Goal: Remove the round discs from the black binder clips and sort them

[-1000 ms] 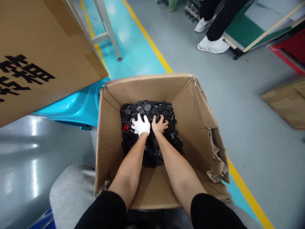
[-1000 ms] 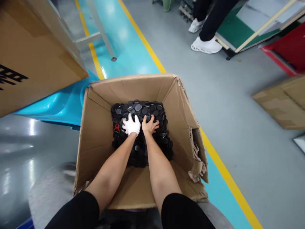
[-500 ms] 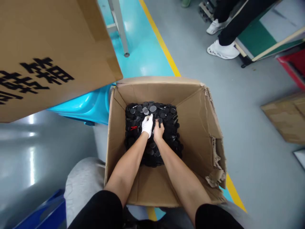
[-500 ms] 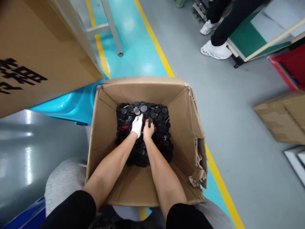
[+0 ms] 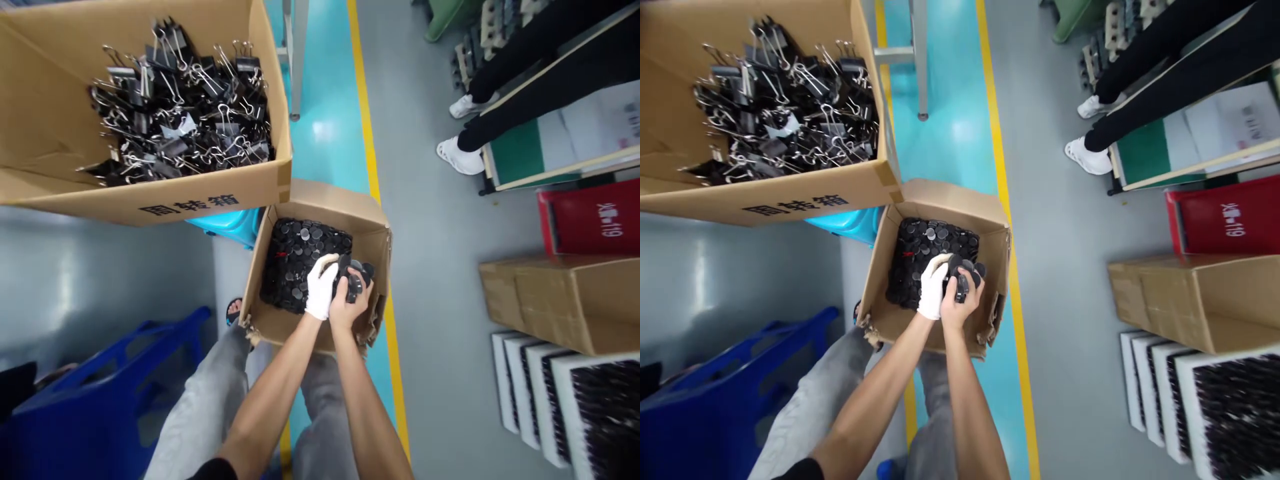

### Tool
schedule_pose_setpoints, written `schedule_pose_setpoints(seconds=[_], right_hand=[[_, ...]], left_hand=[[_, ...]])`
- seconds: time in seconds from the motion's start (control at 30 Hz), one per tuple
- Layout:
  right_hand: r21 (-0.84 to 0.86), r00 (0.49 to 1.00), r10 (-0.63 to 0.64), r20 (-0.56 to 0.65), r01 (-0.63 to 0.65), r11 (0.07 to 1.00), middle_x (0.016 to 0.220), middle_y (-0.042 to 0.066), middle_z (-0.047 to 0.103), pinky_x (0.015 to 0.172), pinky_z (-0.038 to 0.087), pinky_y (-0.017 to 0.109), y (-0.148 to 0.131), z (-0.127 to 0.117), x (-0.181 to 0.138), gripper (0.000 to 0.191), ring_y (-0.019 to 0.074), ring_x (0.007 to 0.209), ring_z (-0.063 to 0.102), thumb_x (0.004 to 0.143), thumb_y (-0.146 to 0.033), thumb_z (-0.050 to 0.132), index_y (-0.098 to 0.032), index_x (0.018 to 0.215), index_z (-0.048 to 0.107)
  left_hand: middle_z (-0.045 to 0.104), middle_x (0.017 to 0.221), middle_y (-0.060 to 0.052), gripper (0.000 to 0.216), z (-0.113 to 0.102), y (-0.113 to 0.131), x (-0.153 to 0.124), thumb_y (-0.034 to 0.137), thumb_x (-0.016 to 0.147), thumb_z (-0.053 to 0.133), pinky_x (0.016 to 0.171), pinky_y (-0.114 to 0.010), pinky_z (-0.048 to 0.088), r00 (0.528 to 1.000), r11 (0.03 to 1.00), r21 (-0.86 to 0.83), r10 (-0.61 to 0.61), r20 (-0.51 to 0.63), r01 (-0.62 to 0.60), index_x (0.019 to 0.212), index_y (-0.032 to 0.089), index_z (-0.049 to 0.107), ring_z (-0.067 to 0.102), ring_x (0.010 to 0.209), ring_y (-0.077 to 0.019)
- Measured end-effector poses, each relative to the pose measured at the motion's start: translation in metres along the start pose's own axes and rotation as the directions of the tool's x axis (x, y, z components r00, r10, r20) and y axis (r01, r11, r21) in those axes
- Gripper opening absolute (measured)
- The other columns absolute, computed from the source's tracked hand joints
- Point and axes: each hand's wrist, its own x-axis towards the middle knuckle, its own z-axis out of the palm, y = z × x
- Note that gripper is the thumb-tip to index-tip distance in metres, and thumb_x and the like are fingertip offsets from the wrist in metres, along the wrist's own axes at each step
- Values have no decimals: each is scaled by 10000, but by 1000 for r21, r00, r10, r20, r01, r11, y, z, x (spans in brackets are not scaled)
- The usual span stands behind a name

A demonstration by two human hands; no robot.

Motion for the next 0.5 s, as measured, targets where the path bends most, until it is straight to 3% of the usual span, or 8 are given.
schedule_pose_setpoints(seconds=[0.17, 0.33, 0.43, 0.5], right_hand=[[-34, 994, -102, -24, 101, 994, 1165, 138, 677, 1013, 530, 526, -101, -74, 30, 231, 286, 1173, 636, 957, -351, 620, -176, 1080, 706], [6, 960, -275, -60, 276, 961, 1178, 149, 668, 996, 531, 546, -222, -142, 67, 209, 300, 1142, 638, 919, -312, 667, -169, 1062, 717], [102, 921, -388, -19, 388, 916, 1177, 151, 672, 1006, 510, 559, -304, -155, 75, 206, 311, 1152, 626, 911, -281, 668, -181, 1080, 727], [215, 887, -461, 16, 447, 868, 1176, 150, 671, 1003, 508, 557, -361, -145, 64, 209, 317, 1149, 626, 901, -274, 675, -184, 1082, 730]], left_hand=[[746, 1143, -64, 244, 39, 110, -69, 383, 879, 694, 1089, -389, 483, 997, 997, -40, 61, 40, -59, 1047, 214, 750, 672, 1113, -212], [735, 1191, -86, 266, 74, 236, -135, 420, 915, 663, 1086, -408, 492, 981, 974, -135, 188, 49, -180, 1066, 216, 744, 662, 1148, -235], [730, 1215, -93, 280, 64, 320, -164, 429, 929, 645, 1090, -425, 491, 950, 933, -184, 310, -32, -310, 1074, 211, 741, 658, 1167, -246], [726, 1229, -92, 293, 35, 375, -178, 446, 931, 639, 1101, -435, 485, 910, 892, -182, 393, -134, -413, 1071, 208, 739, 654, 1182, -251]])
